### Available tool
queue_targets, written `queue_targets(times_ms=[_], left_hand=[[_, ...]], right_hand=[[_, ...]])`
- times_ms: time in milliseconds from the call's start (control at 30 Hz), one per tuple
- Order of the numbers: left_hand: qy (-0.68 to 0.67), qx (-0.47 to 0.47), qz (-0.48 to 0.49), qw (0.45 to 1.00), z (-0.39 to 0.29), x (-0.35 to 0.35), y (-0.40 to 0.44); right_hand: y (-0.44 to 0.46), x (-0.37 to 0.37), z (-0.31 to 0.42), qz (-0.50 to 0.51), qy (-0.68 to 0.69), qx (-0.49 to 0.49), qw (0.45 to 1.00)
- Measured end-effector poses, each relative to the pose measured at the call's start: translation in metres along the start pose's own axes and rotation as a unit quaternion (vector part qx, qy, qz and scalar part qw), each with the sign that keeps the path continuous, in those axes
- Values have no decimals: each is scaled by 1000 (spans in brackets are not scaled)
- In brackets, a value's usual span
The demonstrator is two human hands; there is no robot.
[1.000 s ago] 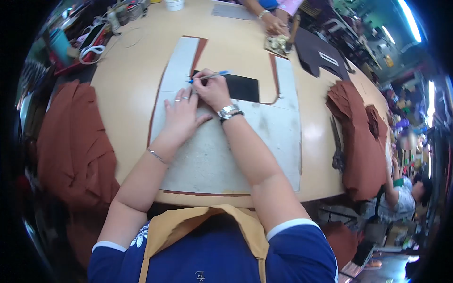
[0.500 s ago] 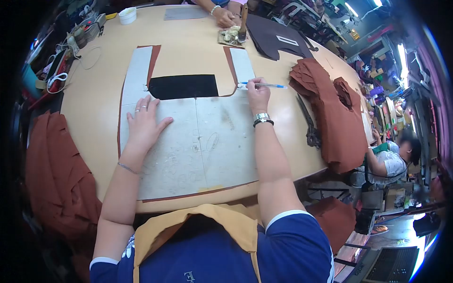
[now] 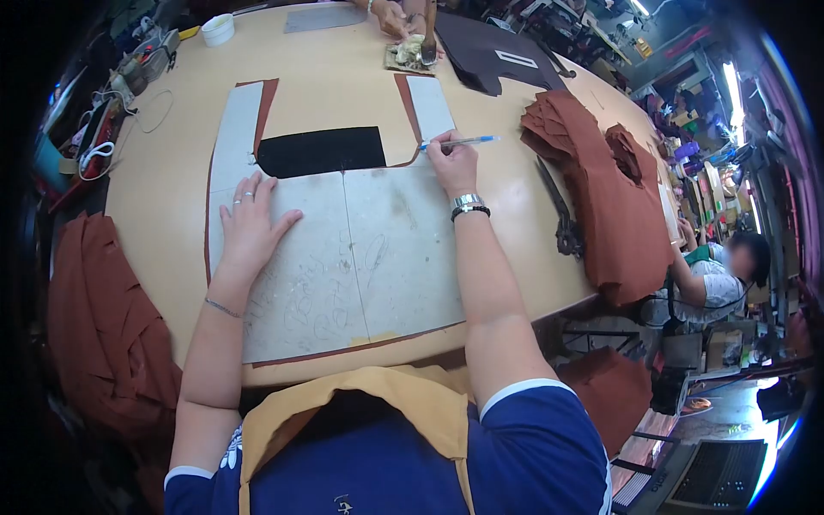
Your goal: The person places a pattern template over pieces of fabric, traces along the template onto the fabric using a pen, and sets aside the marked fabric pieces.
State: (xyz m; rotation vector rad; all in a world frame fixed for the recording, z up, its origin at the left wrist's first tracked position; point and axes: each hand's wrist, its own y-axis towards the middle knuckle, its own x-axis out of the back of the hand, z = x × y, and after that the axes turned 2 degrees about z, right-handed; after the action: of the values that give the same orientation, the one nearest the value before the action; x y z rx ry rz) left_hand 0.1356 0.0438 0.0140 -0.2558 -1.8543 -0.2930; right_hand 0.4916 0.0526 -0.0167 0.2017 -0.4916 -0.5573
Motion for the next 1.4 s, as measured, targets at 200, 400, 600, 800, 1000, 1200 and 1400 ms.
queue_targets(times_ms=[200, 400, 600, 800, 1000, 1200, 1400], left_hand=[[-1, 0, 3, 1000, 0, 2, 0], [-1, 1, 2, 1000, 0, 1, 0], [-4, 0, 2, 1000, 1, 2, 2], [-15, -2, 9, 1000, 1, 3, 1], [-24, -19, -23, 999, 6, -5, -2], [-20, 31, -52, 998, 6, 2, -9], [-77, 126, -34, 989, 41, -1, -22]], right_hand=[[3, -2, -10, -13, 1, 20, 1000], [6, -1, -14, -1, 20, 18, 1000], [-19, 28, 9, -56, 246, -102, 962], [-122, 87, 20, 10, -283, 75, 956], [-142, 102, 19, 23, -110, -63, 992], [-122, 113, 57, 23, 159, -218, 963], [-136, 129, 73, 98, 94, -48, 990]])
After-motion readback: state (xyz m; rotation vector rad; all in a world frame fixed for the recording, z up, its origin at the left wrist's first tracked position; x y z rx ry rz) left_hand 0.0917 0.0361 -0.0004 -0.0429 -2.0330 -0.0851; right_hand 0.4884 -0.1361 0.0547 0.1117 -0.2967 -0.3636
